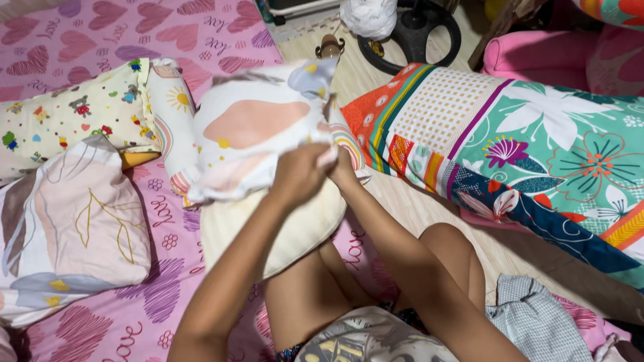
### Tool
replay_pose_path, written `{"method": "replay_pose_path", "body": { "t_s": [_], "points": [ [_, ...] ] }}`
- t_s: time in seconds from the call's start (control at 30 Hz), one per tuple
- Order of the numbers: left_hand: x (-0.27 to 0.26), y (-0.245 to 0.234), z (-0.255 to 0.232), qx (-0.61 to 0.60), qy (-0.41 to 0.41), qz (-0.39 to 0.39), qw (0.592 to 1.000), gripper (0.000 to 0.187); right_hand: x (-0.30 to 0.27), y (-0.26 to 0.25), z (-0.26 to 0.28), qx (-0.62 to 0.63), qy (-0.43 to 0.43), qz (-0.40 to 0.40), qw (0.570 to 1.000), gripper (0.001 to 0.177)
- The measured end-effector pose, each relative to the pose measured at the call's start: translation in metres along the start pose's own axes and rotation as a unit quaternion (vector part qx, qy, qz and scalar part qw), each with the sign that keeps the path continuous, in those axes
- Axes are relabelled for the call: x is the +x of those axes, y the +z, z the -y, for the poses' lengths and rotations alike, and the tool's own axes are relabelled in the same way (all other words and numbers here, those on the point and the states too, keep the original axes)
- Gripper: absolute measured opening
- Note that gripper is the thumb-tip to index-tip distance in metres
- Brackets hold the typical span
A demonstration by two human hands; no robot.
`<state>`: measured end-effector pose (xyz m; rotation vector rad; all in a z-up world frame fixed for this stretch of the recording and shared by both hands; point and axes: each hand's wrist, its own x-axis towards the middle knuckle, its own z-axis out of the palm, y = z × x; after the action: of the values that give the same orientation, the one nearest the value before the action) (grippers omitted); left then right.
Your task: The person puts a pillowcase on a pillow, then switches to another pillow and puts a different pillowcase on it. The person handles the pillows and pillowcases by hand, adjusting and smoothing the fabric as they work.
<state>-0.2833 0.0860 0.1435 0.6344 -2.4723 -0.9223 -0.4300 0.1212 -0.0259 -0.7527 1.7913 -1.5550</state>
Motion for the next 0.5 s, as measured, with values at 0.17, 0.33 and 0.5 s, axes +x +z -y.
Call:
{"method": "replay_pose_path", "body": {
  "t_s": [0.17, 0.33, 0.5],
  "points": [
    [-0.044, -0.013, -0.019, 0.062, 0.041, 0.046, 0.996, 0.019, 0.018, 0.001, -0.032, -0.011, -0.020, -0.017, 1.000, 0.054],
    [-0.046, -0.054, 0.058, 0.155, -0.062, -0.138, 0.976, 0.043, 0.030, -0.010, -0.007, 0.017, -0.020, 0.016, 1.000, 0.055],
    [-0.107, -0.109, 0.157, 0.265, -0.138, -0.232, 0.926, 0.036, -0.016, -0.037, 0.056, -0.344, -0.175, -0.080, 0.919, 0.061]
  ]
}}
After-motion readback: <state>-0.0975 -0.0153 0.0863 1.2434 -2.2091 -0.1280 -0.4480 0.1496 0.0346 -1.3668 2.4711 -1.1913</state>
